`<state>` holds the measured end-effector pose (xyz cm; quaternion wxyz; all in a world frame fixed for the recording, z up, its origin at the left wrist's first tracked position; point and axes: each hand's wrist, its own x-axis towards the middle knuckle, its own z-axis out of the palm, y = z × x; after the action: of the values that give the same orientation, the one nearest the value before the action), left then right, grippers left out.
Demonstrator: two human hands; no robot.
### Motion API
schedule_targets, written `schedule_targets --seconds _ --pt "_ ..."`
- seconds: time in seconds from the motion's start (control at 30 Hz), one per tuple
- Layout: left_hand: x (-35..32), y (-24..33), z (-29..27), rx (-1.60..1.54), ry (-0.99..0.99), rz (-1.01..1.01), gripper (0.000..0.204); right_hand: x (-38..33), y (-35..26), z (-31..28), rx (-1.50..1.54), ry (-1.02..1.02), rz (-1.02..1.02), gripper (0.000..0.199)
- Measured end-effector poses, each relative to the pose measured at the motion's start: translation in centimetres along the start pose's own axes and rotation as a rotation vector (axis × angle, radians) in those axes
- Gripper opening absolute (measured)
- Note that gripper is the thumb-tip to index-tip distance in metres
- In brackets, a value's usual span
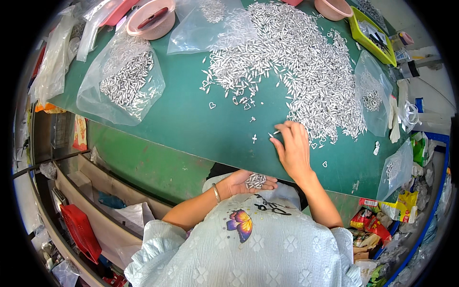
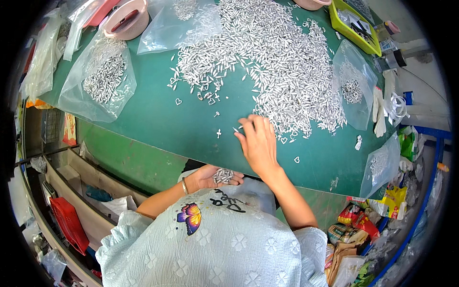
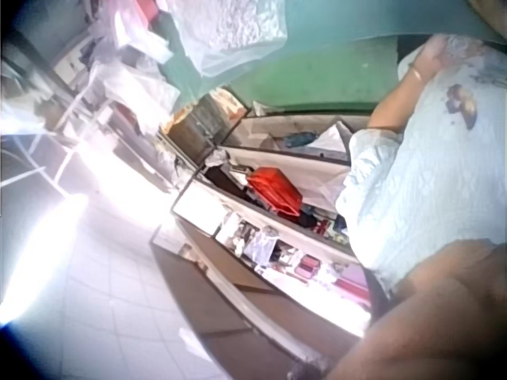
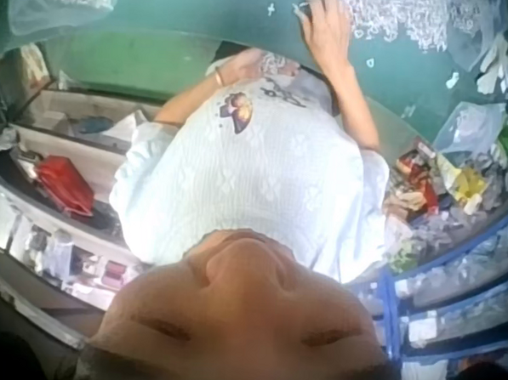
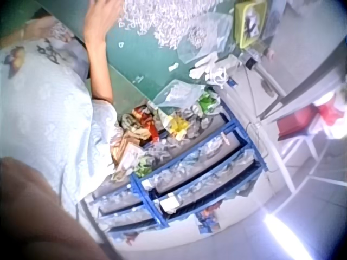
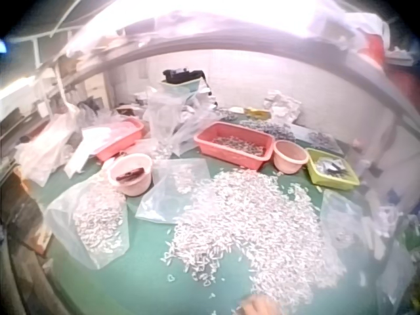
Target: The person sorts small silver fasteners on a green table, picking them up one by one and placing them into a plastic bag. The person repeatedly gathers fasteners from the table and transfers them into the bag.
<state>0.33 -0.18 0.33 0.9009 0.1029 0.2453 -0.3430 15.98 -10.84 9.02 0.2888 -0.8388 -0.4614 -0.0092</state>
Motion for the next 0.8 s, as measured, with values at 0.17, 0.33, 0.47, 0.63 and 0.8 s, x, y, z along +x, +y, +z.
schedule_targets --seconds 0.17,0.33,0.47,0.63,0.8 --pt "0.1 0.0 -0.1 -0.014 -0.016 -0.011 0.059 0.7 -0.1 0.4 -0.025 -0.030 -0.073 0.019" --pt "0.1 -0.4 -0.4 -0.045 -0.043 0.042 0.060 -1.3 -1.9 -2.7 0.236 -0.244 -0.135 0.017" --pt "0.1 -0.6 -0.7 -0.162 -0.182 0.071 0.060 -2.0 -2.2 -3.4 0.433 -0.427 -0.111 0.020" --pt "-0.2 -0.2 1.3 -0.085 0.192 0.037 0.052 3.2 -3.4 -0.1 0.292 -0.192 -0.151 0.032" --pt "-0.1 -0.2 -0.8 -0.040 0.009 0.047 0.044 3.9 -2.1 3.4 0.137 -0.260 -0.356 0.035"
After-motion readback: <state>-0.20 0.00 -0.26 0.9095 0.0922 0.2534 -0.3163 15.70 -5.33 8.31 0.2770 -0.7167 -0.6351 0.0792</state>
